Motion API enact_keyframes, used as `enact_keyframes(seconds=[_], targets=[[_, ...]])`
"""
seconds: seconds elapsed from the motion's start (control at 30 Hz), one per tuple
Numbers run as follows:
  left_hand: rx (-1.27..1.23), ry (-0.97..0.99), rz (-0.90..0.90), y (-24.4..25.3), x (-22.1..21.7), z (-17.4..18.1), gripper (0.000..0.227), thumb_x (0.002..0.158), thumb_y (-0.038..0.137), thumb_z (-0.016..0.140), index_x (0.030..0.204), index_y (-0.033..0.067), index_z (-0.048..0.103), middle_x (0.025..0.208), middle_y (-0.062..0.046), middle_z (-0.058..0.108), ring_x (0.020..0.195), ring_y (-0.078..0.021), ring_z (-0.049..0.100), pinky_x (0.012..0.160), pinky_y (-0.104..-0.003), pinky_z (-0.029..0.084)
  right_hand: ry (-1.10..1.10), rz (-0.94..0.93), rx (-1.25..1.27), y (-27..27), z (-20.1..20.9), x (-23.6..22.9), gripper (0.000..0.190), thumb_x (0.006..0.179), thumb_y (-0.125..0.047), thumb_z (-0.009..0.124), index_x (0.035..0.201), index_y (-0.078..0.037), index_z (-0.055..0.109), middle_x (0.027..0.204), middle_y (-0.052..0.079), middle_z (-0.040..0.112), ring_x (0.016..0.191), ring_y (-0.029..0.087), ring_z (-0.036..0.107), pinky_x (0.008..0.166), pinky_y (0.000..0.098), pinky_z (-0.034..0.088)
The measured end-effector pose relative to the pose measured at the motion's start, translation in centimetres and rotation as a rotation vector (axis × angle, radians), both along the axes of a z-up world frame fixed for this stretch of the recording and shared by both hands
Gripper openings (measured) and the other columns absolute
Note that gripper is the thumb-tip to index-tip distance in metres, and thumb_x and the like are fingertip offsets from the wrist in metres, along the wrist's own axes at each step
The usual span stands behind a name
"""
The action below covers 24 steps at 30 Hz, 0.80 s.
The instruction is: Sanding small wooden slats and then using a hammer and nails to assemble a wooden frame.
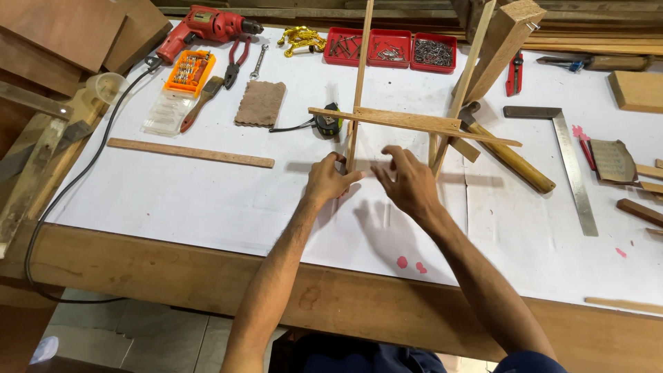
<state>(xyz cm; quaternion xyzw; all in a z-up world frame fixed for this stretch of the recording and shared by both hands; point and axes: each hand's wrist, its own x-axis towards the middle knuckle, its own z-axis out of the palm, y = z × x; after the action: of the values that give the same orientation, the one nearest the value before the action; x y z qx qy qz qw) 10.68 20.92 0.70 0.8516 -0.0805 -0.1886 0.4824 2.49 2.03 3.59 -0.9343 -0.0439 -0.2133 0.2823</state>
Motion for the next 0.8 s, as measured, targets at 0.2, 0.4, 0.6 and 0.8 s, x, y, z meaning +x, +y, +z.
enact_keyframes(seconds=[0.2,0.4,0.6,0.8], targets=[[-0.065,0.082,-0.024,1.0,0.2,-0.1,0.069,0.076,0.039,0.085,0.125,-0.0038,0.061,0.066,-0.007,0.073,0.050,-0.0127,0.066,0.045,-0.031,0.052,0.107,0.048,0.196,3.2,-0.6,4.3,0.062,0.090,-0.037,0.079,0.128,0.005,0.054,0.097,0.024,0.073,0.074,0.032,0.075,0.062,0.0416,0.060],[-0.113,-0.289,-0.079,3.5,2.9,-1.3,0.070,0.077,0.033,0.090,0.133,0.0044,0.059,0.092,-0.005,0.074,0.075,-0.0115,0.072,0.059,-0.025,0.058,0.235,0.065,0.326,2.7,-5.4,6.3,0.059,0.092,-0.040,0.074,0.125,0.007,0.058,0.102,0.024,0.075,0.079,0.031,0.077,0.068,0.0411,0.063],[-0.349,-0.629,-0.122,1.9,0.2,4.7,0.065,0.091,0.025,0.078,0.150,0.0147,0.052,0.095,-0.007,0.065,0.074,-0.0129,0.068,0.060,-0.026,0.058,0.386,0.091,0.487,3.6,-5.7,6.0,0.042,0.100,-0.039,0.063,0.099,0.003,0.073,0.078,0.013,0.078,0.067,0.019,0.075,0.062,0.0348,0.060],[-0.400,-0.636,-0.143,1.3,1.7,1.6,0.042,0.105,0.020,0.062,0.146,0.0192,0.054,0.108,-0.008,0.073,0.086,-0.0137,0.078,0.068,-0.030,0.068,0.372,0.078,0.418,3.9,-5.8,5.6,0.043,0.102,-0.040,0.062,0.088,0.000,0.073,0.068,0.008,0.075,0.060,0.015,0.074,0.058,0.0317,0.059]])
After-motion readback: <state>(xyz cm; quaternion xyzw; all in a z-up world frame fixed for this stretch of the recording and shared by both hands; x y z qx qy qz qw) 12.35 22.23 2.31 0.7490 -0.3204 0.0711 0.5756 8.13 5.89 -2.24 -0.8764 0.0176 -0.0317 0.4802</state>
